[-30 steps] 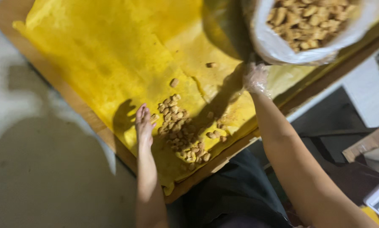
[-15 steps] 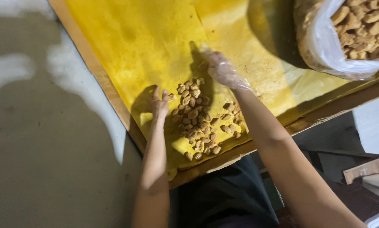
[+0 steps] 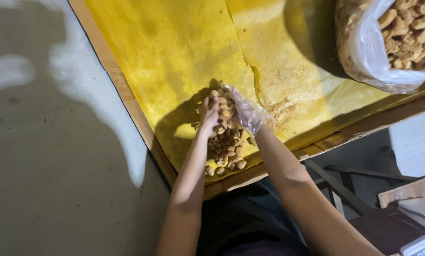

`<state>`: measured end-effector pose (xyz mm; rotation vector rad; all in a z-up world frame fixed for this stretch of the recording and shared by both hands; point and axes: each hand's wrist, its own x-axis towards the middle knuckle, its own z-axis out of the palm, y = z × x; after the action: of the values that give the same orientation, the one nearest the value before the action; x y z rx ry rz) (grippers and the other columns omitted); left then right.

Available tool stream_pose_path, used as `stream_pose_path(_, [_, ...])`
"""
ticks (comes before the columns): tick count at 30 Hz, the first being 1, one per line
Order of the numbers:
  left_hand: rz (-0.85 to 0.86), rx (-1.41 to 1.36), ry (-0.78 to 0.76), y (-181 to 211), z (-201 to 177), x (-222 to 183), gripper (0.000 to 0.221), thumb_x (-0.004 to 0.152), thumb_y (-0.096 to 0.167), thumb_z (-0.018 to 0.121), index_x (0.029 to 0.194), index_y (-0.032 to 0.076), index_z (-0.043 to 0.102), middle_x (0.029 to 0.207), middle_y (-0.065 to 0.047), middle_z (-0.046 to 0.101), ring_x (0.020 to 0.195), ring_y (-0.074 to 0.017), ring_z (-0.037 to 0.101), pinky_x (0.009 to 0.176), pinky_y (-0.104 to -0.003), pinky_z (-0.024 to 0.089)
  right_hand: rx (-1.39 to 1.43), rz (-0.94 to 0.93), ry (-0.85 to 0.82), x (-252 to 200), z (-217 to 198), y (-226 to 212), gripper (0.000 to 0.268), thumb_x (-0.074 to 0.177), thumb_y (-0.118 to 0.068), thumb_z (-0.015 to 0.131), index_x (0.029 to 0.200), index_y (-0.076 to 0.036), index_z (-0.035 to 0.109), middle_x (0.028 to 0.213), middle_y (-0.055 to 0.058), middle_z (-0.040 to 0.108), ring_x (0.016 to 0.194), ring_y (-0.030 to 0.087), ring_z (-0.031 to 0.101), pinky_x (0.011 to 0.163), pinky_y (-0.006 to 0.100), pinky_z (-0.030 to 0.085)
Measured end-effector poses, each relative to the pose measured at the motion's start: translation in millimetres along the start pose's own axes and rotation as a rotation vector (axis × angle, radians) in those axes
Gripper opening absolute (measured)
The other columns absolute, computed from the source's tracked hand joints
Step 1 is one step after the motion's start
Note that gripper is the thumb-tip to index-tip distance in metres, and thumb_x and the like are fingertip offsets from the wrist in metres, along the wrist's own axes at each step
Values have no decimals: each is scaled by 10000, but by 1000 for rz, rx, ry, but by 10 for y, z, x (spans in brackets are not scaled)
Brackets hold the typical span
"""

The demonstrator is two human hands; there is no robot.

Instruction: The person sorts cashew nuts by hand on a yellow cloth, transferring them into a plastic bag. They then gather remaining crumbs and small pieces into the bag and place it on a digital scale.

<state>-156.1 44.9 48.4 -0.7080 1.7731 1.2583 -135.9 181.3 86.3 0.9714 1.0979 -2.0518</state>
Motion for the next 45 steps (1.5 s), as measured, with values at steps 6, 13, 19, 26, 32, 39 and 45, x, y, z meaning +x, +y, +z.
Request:
stream_pose_path(6, [475,278,-80,382,231,-882,400,1031,336,541,1401,199,607,1344,-193,651,1065,-308,661,771,-361,541,398,-7,141,-138,-303,97,770,889,-694,476,1489,-213,472,1586,169,372,1425,369,357,1063,570,410])
stream_pose_path(13, [457,100,-183,888,328,-1123,396,1004,312,528,1385,222,584,1440,-127,628,1235,-246,659,964,-359,618,834,-139,122,-386,-499,127,645,926,-595,595,1417,-180,543,1444,159,535,1314,360,522,943,519,561])
stream_pose_path(19, [434,-316,-306,877,569,-894,349,1015,354,582,1330,206,612,1434,-51,572,1118,-184,544,873,-350,537,1200,-393,-223,-1009,-1077,-288,457,929,-576,604,1232,-235,637,1190,119,691,1098,364,668,738,433,610])
stream_pose_path(26, [332,-292,-378,943,875,-876,401,996,457,580,1327,231,604,1382,-64,531,1100,-176,494,890,-391,526,843,-784,263,-2060,-2190,-1814,610,915,-539,623,1226,-14,596,1144,222,677,1049,398,676,827,493,601])
stream_pose_path(32, [377,-195,-392,1076,1020,-997,410,987,471,564,1320,236,610,1396,-9,551,1109,-172,507,895,-387,540,621,-915,635,-2447,-2800,-2552,523,964,-391,620,1292,12,557,1268,258,630,1164,410,663,924,535,584])
stream_pose_path(39, [377,-205,-340,945,748,-928,445,984,498,573,1346,241,603,1488,-25,529,1175,-202,497,920,-428,526,1,-552,481,-1651,-2570,-886,393,1048,-239,548,1354,6,548,1308,230,625,1146,341,682,902,469,606])
stream_pose_path(45, [315,-58,-261,750,494,-867,491,947,550,552,1361,287,580,1536,32,473,1381,-219,456,950,-473,524,-989,-474,249,-692,-1609,513,589,918,38,566,1490,-2,430,1520,200,453,1108,317,627,911,362,555])
